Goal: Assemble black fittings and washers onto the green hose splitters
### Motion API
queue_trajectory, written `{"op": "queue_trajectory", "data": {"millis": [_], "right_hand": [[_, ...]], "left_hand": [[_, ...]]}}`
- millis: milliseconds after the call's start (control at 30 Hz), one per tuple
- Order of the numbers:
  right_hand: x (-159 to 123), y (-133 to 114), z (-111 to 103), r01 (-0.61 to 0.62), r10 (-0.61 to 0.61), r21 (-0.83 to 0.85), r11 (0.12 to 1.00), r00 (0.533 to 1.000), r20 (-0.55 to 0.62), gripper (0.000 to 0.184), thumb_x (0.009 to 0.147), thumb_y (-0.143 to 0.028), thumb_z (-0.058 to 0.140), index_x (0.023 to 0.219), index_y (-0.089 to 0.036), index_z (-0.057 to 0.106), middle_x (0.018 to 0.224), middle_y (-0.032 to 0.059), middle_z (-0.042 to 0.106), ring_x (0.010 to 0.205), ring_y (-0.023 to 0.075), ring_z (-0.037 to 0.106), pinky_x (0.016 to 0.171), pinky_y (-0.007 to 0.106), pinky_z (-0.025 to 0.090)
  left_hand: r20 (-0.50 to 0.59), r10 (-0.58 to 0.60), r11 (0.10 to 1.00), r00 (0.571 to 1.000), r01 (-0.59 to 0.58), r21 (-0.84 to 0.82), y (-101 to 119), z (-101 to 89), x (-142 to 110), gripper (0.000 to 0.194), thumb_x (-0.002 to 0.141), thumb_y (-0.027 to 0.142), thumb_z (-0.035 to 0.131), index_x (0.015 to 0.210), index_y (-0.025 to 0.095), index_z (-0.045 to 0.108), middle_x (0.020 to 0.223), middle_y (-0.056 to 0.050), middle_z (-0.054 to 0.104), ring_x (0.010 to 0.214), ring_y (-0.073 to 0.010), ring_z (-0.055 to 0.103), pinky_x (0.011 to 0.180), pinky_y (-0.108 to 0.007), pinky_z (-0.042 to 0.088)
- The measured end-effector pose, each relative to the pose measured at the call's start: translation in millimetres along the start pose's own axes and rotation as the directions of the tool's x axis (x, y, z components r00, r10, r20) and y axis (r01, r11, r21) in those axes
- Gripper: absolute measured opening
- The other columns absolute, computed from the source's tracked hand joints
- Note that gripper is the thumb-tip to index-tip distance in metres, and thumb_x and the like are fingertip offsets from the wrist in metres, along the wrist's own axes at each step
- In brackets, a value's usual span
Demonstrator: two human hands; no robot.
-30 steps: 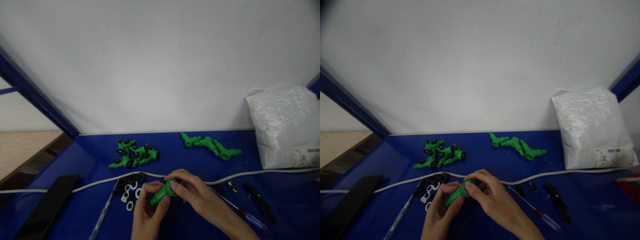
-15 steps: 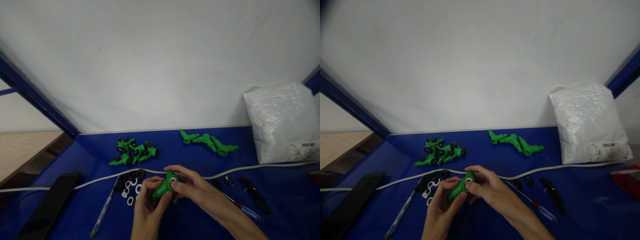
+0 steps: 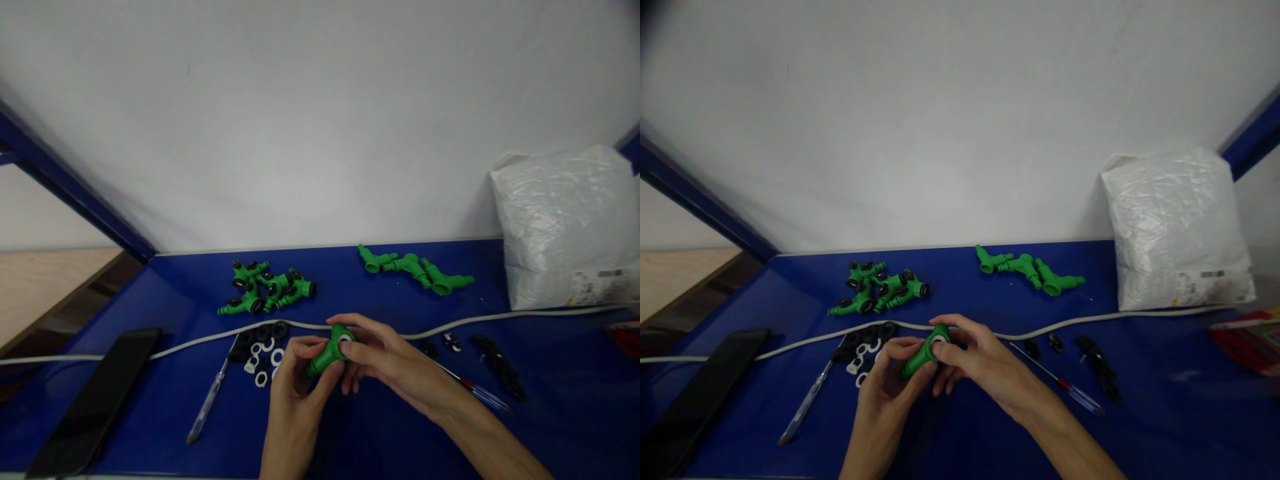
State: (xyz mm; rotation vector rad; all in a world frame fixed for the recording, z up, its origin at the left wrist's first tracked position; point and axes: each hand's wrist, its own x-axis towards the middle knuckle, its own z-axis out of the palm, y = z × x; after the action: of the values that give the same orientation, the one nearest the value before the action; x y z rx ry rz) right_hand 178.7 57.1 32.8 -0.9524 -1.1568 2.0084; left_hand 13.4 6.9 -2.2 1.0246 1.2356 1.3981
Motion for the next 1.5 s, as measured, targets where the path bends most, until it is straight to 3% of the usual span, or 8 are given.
{"op": "queue_trajectory", "data": {"millis": [133, 333, 533, 767, 900, 1167, 1367, 1500], "right_hand": [[-0.3, -0.5, 2.3, 0.000, -0.001, -0.005, 1.000, 1.000, -0.029, 0.057, 0.081, -0.048, 0.079, 0.127, -0.020, 0.057, 0.091, 0.0028, 0.069, 0.067, 0.0170, 0.070, 0.065, 0.031, 0.050], [0.5, -1.1, 3.6, 0.043, -0.052, -0.096, 0.995, 0.994, -0.097, 0.059, 0.081, -0.050, 0.077, 0.128, -0.021, 0.058, 0.092, 0.0005, 0.064, 0.063, 0.0132, 0.062, 0.062, 0.031, 0.049], [1.9, -0.7, 3.0, 0.051, -0.074, -0.144, 0.988, 0.984, -0.163, 0.061, 0.080, -0.054, 0.078, 0.127, -0.021, 0.058, 0.092, -0.0005, 0.061, 0.062, 0.0112, 0.057, 0.061, 0.030, 0.045], [2.2, 0.2, 2.1, 0.066, -0.099, -0.195, 0.979, 0.981, -0.167, 0.059, 0.081, -0.054, 0.076, 0.129, -0.023, 0.060, 0.103, 0.0022, 0.062, 0.064, 0.0112, 0.056, 0.064, 0.031, 0.046], [1.2, -1.1, 2.5, 0.067, -0.098, -0.202, 0.977, 0.984, -0.147, 0.060, 0.080, -0.056, 0.077, 0.129, -0.024, 0.061, 0.107, 0.0029, 0.061, 0.065, 0.0108, 0.056, 0.063, 0.030, 0.045], [1.0, -0.3, 1.0, 0.050, -0.093, -0.269, 0.962, 0.985, -0.149, 0.060, 0.083, -0.055, 0.074, 0.130, -0.023, 0.058, 0.093, 0.0001, 0.062, 0.064, 0.0111, 0.055, 0.057, 0.027, 0.039], [2.2, 3.7, 2.3, 0.060, -0.091, -0.196, 0.979, 0.984, -0.155, 0.069, 0.079, -0.058, 0.076, 0.134, -0.027, 0.048, 0.118, 0.0061, 0.060, 0.057, 0.0113, 0.063, 0.051, 0.029, 0.046], [3.6, 5.8, 0.7, 0.085, -0.115, -0.200, 0.976, 0.984, -0.139, 0.063, 0.084, -0.052, 0.075, 0.136, -0.024, 0.053, 0.105, 0.0040, 0.064, 0.064, 0.0121, 0.064, 0.060, 0.030, 0.049]], "left_hand": [[0.040, -0.036, 0.999, 0.999, 0.035, 0.019, 1.6, 1.3, -0.1, 0.021, 0.084, 0.033, 0.077, 0.096, 0.020, 0.065, 0.106, -0.005, 0.070, 0.105, -0.0205, 0.068, 0.091, -0.029, 0.055], [0.073, -0.120, 0.992, 0.990, 0.118, 0.039, 2.3, 3.1, 2.3, 0.029, 0.083, 0.038, 0.077, 0.103, 0.020, 0.065, 0.097, -0.005, 0.075, 0.095, -0.0218, 0.071, 0.086, -0.031, 0.055], [0.094, -0.098, 0.995, 0.991, 0.097, 0.011, 2.1, 4.1, 2.3, 0.022, 0.090, 0.039, 0.071, 0.102, 0.021, 0.065, 0.108, -0.006, 0.075, 0.109, -0.0215, 0.070, 0.096, -0.031, 0.055], [0.117, -0.102, 0.992, 0.988, 0.110, -0.066, -0.1, 3.4, 0.7, 0.017, 0.090, 0.037, 0.071, 0.094, 0.022, 0.065, 0.129, -0.009, 0.071, 0.127, -0.0256, 0.064, 0.108, -0.038, 0.050], [0.120, -0.106, 0.990, 0.987, 0.116, -0.080, -1.0, 3.1, -0.3, 0.017, 0.090, 0.037, 0.072, 0.092, 0.022, 0.064, 0.130, -0.008, 0.072, 0.126, -0.0246, 0.065, 0.109, -0.039, 0.050], [0.120, -0.105, 0.990, 0.987, 0.115, -0.085, 0.1, 4.4, 0.2, 0.014, 0.090, 0.033, 0.072, 0.088, 0.021, 0.065, 0.133, -0.008, 0.070, 0.129, -0.0249, 0.063, 0.110, -0.038, 0.049], [0.097, -0.118, 0.988, 0.988, 0.127, -0.092, -2.1, 3.9, 1.4, 0.015, 0.088, 0.033, 0.074, 0.091, 0.021, 0.066, 0.131, -0.009, 0.071, 0.126, -0.0255, 0.065, 0.110, -0.041, 0.049], [0.087, -0.119, 0.984, 0.989, 0.130, -0.123, -4.2, 2.9, 2.9, 0.018, 0.085, 0.032, 0.077, 0.091, 0.021, 0.065, 0.131, -0.009, 0.071, 0.125, -0.0254, 0.065, 0.109, -0.040, 0.050]]}}
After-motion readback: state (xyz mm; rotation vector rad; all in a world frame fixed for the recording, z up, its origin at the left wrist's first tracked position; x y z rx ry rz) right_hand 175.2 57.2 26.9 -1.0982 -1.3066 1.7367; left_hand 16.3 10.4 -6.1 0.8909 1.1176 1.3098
